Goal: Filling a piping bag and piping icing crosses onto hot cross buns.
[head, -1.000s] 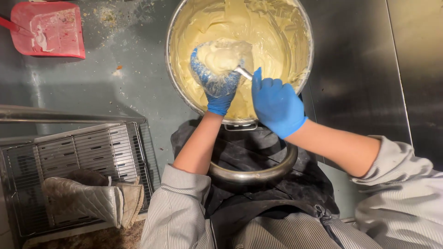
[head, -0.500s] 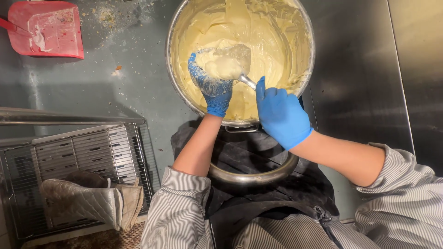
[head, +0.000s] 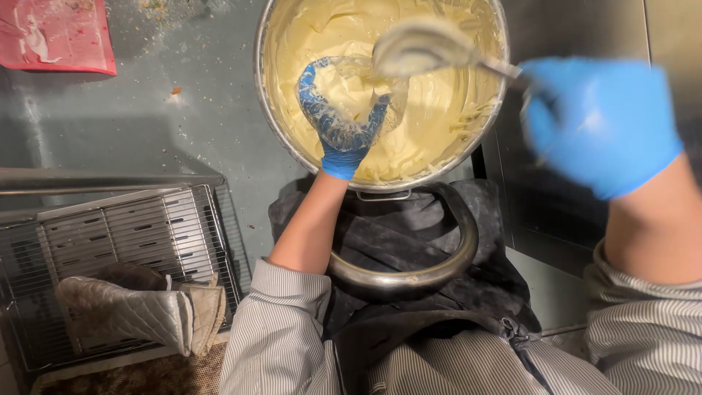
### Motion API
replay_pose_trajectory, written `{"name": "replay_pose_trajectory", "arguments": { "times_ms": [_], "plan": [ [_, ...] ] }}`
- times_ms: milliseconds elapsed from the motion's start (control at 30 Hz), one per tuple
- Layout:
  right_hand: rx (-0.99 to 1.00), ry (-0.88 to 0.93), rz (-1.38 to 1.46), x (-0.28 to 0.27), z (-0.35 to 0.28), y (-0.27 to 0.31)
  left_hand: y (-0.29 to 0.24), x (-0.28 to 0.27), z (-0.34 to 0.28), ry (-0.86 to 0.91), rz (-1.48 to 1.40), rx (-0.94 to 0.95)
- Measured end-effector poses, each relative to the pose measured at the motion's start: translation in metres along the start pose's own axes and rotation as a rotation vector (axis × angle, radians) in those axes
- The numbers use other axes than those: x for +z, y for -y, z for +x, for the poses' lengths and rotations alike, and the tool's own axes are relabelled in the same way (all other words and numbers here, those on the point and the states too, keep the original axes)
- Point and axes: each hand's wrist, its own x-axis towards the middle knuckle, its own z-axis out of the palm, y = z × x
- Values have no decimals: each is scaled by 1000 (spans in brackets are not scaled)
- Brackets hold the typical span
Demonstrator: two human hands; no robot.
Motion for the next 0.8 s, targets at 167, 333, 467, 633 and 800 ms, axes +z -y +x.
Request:
{"name": "replay_pose_trajectory", "arguments": {
  "times_ms": [167, 333, 467, 633, 800],
  "plan": [
    [166, 104, 157, 52, 49, -58, 7, -4, 0, -19, -34, 26],
    [230, 639, -203, 188, 114, -76, 11, -6, -1, -40, 31, 14],
    [192, 605, -73, 291, 111, -41, 16, -7, -2, -44, -43, -25],
    [52, 693, 3, 318, 103, -1, 11, -14, 3, -64, -349, -190],
    [-77, 733, 24, 304, 87, 7, 31, -11, -12, -32, -158, -211]
  ]
}}
